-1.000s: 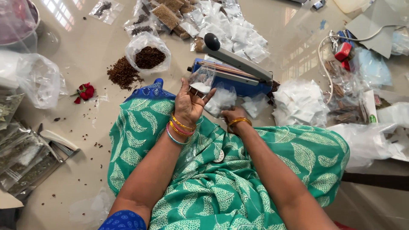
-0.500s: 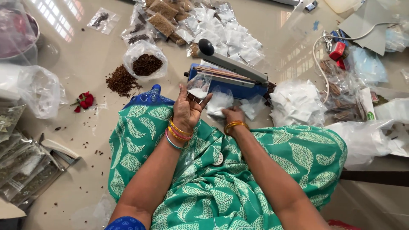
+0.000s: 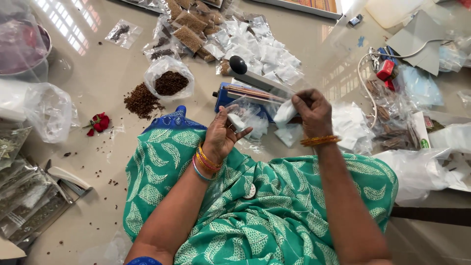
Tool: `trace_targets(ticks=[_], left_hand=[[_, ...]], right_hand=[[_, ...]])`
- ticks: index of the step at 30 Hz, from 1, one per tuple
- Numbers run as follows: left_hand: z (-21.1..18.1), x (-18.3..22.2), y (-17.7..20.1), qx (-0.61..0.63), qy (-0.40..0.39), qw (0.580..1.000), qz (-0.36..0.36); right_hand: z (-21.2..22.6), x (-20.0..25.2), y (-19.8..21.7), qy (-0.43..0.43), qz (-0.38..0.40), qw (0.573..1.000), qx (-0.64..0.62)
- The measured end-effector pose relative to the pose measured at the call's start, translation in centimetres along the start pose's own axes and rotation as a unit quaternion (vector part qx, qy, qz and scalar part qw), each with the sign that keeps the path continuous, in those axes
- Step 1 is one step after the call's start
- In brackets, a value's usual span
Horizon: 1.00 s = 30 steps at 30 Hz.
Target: The person uses a heat sealer to seal small plastic bags filled with powder and granules.
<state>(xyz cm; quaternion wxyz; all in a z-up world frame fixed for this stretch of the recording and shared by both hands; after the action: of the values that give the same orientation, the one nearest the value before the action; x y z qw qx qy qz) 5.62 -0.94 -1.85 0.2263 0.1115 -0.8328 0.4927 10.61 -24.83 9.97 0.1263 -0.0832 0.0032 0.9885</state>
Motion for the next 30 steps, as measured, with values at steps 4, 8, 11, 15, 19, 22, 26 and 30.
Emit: trace_targets(ticks=[4,8,11,15,19,22,26,30], left_hand=[[0.3,0.3,-0.2,-0.015,0.006,1.0,0.017],[0.5,0.6,-0.4,-0.011,0.023,0.999,0.038],[0.6,0.6,-0.3,-0.004,0.038,0.999,0.035],[0.7,0.3,-0.2,0.005,0.039,0.998,0.039],[0.6,0.6,-0.4,0.009,0.042,0.998,0.037],[0.6,0.4,-0.3,0.009,0.041,0.998,0.037],[0.6,0.5,-0.4,0.003,0.041,0.998,0.046],[0.4,1.0,-0.8,-0.008,0.042,0.999,0.034]], right_hand=[[4.6,0.1,-2.2,0.063,0.07,0.983,0.16],[7.2,0.5,-4.5,0.122,0.087,0.953,0.265],[8.7,1.2,-5.7,0.186,0.092,0.928,0.308],[10.8,3.0,-7.1,0.319,0.107,0.877,0.342],[11.2,4.2,-7.8,0.371,0.117,0.85,0.356],[11.2,4.5,-8.0,0.382,0.123,0.844,0.356],[11.6,4.6,-7.9,0.389,0.122,0.844,0.348],[12.2,4.9,-8.0,0.38,0.128,0.851,0.34]])
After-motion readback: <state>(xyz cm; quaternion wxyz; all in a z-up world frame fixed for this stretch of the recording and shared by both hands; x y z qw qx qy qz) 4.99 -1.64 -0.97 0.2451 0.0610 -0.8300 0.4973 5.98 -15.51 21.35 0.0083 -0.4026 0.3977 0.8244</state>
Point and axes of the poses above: each hand's wrist, its own x-axis away from the middle knuckle, its own y-axis out of the back of the hand, z = x × y, the point moved 6 cm from there along -x, towards the middle knuckle, and after that the axes turned 15 degrees about -z, right-handed, at the moved point
